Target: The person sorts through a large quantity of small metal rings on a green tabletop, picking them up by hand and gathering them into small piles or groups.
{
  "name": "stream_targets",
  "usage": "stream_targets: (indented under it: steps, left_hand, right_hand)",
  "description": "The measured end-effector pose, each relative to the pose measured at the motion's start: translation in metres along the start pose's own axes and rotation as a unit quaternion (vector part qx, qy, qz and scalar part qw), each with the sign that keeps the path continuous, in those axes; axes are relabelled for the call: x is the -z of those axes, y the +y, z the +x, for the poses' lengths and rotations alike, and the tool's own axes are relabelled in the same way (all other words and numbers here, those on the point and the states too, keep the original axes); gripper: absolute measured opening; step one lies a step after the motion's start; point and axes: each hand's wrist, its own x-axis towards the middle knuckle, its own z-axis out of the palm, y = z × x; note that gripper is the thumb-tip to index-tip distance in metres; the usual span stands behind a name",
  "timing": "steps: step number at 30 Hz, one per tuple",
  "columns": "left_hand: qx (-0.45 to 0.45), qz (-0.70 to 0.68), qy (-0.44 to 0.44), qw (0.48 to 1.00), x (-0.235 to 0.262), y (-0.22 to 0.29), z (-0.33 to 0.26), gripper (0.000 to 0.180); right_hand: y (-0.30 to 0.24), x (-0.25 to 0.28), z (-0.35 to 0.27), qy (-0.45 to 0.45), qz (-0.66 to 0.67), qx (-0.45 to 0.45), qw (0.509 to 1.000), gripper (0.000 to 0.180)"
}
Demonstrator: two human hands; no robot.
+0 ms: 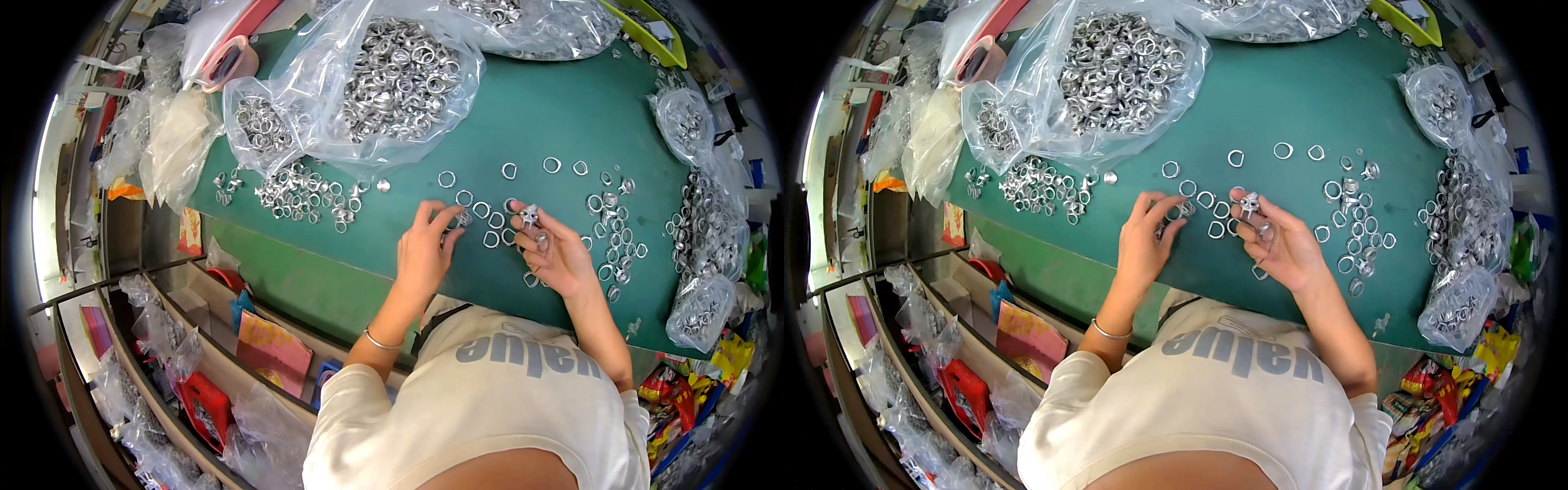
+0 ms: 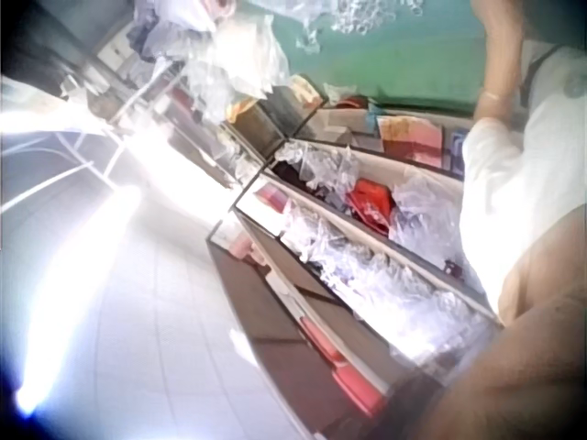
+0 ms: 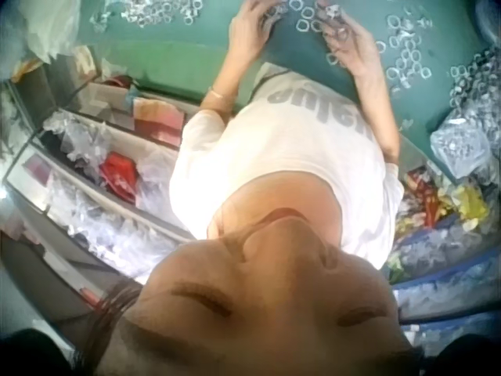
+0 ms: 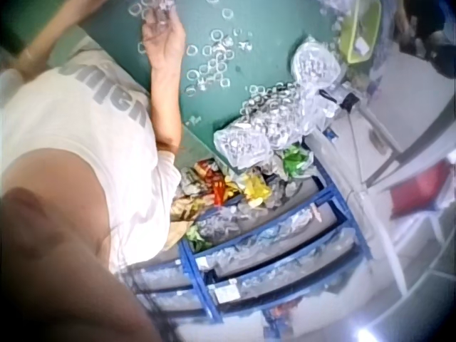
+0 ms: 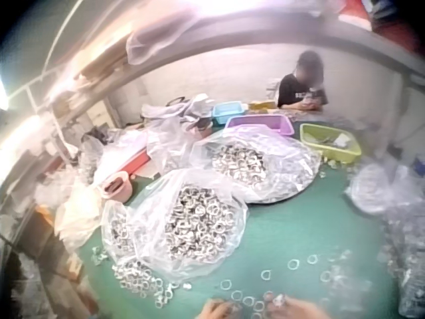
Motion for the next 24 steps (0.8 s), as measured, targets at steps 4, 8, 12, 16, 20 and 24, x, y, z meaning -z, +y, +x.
stream_targets:
  steps: [4,8,12,16,20,24]
  left_hand:
    - [-0.027,0.018,-0.01,0.999,0.003,0.008,-0.003,0.034]
    - [-0.022,-0.006,0.009,1.0,-0.007,0.0,0.001,0.034]
    - [-0.026,0.003,0.013,1.0,-0.009,-0.001,0.0,0.034]
    - [-0.002,0.005,0.006,1.0,-0.01,0.008,-0.001,0.034]
    - [-0.024,-0.004,0.015,1.0,-0.011,0.017,-0.003,0.035]
    - [-0.035,0.007,0.02,0.999,-0.017,0.012,-0.005,0.032]
  right_hand:
    - [-0.001,0.005,-0.007,0.007,0.001,0.019,1.0,0.038]
    - [0.002,-0.002,-0.016,0.046,-0.024,0.057,0.997,0.041]
    - [0.001,-0.005,-0.028,0.044,-0.069,0.093,0.992,0.041]
    - [0.003,-0.002,-0.039,0.071,-0.159,0.163,0.971,0.04]
    - [-0.003,0.015,-0.054,0.164,-0.465,0.279,0.824,0.039]
    - [-0.021,0.031,-0.091,0.31,-0.566,0.335,0.686,0.034]
